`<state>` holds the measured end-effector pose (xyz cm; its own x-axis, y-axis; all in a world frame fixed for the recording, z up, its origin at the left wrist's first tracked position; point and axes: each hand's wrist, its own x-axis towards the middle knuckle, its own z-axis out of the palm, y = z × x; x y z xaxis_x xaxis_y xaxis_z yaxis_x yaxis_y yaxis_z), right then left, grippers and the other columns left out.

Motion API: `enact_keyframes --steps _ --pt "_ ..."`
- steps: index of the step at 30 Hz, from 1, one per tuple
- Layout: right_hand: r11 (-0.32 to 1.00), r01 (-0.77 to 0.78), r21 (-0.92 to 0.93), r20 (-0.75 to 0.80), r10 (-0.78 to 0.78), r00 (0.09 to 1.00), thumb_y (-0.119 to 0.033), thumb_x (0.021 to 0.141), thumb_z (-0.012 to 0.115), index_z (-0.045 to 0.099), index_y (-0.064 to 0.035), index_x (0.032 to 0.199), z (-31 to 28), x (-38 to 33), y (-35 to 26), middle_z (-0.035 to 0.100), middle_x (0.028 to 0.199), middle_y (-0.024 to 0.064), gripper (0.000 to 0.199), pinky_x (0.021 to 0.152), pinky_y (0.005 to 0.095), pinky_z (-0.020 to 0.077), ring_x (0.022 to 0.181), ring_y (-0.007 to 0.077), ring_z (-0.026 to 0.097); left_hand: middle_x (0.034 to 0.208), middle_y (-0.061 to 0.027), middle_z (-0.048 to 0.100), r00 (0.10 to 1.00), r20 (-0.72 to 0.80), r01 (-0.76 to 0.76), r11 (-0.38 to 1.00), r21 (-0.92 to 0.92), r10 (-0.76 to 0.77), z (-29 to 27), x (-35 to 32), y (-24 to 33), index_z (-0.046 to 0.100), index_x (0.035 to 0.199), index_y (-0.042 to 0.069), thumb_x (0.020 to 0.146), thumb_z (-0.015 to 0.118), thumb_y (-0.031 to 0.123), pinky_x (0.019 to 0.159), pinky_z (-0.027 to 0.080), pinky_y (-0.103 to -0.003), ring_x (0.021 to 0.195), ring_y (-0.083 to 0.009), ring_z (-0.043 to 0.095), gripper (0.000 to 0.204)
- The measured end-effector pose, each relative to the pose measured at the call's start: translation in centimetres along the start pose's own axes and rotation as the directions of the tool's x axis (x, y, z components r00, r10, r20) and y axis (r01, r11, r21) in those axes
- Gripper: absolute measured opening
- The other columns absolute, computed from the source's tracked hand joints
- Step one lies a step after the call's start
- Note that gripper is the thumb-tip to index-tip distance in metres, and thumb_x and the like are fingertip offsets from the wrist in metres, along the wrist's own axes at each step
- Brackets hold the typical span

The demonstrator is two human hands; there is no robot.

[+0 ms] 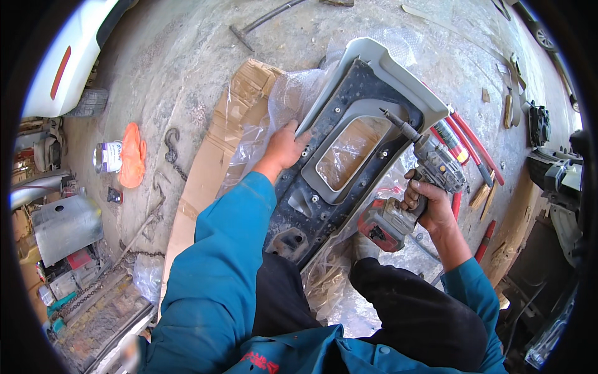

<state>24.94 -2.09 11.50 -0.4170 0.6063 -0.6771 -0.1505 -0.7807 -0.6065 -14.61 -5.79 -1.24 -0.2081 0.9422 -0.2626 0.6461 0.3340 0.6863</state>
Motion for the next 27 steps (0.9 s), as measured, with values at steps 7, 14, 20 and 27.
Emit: enact_keyframes --steps 7,14,20,27 --pt "0.999 -0.009 -0.039 -0.011 0.008 1.0 -0.013 0.095 0.076 0.065 -0.0032 0.122 0.9 0.5 0.2 0.058 0.074 0.0035 0.031 0.068 0.0369 0.0526 0.065 0.0174 0.058 0.117 -0.0318 0.075 0.992 0.015 -0.128 0.991 -0.041 0.128 -0.9 0.6 -0.9 0.068 0.126 0.002 0.108 0.066 0.047 0.096 0.055 -0.057 0.113 -0.0554 0.068 0.048" --pt "0.984 0.114 -0.14 -0.077 -0.126 0.989 -0.013 0.1 0.074 0.069 -0.002 0.119 4.4 1.8 -1.8 0.057 0.074 0.0024 0.022 0.065 0.0355 0.0521 0.062 0.0155 0.056 0.129 -0.0294 0.072 0.998 -0.061 -0.015 0.992 0.128 0.023 0.0 -0.3 1.0 0.068 0.129 0.002 0.105 0.069 0.039 0.1 0.054 -0.057 0.118 -0.0532 0.067 0.044" --pt "0.966 0.152 -0.207 -0.148 -0.185 0.972 -0.01 0.098 0.08 0.07 -0.0052 0.099 7.4 4.4 -3.6 0.062 0.075 0.0031 0.012 0.056 0.033 0.0507 0.058 0.0148 0.057 0.135 -0.0254 0.071 0.99 -0.131 -0.025 0.988 0.155 0.045 0.2 -0.5 0.5 0.069 0.126 0.0 0.105 0.068 0.041 0.102 0.055 -0.056 0.121 -0.0497 0.067 0.046" --pt "0.951 0.194 -0.24 -0.188 -0.241 0.952 -0.011 0.099 0.08 0.068 -0.0067 0.101 9.1 6.9 -4.6 0.062 0.075 0.0033 0.012 0.057 0.0324 0.0494 0.059 0.0152 0.058 0.132 -0.0257 0.071 0.991 -0.117 -0.051 0.99 0.134 0.067 -0.1 -0.6 0.7 0.07 0.122 0.002 0.105 0.069 0.04 0.101 0.055 -0.057 0.119 -0.0506 0.067 0.042"
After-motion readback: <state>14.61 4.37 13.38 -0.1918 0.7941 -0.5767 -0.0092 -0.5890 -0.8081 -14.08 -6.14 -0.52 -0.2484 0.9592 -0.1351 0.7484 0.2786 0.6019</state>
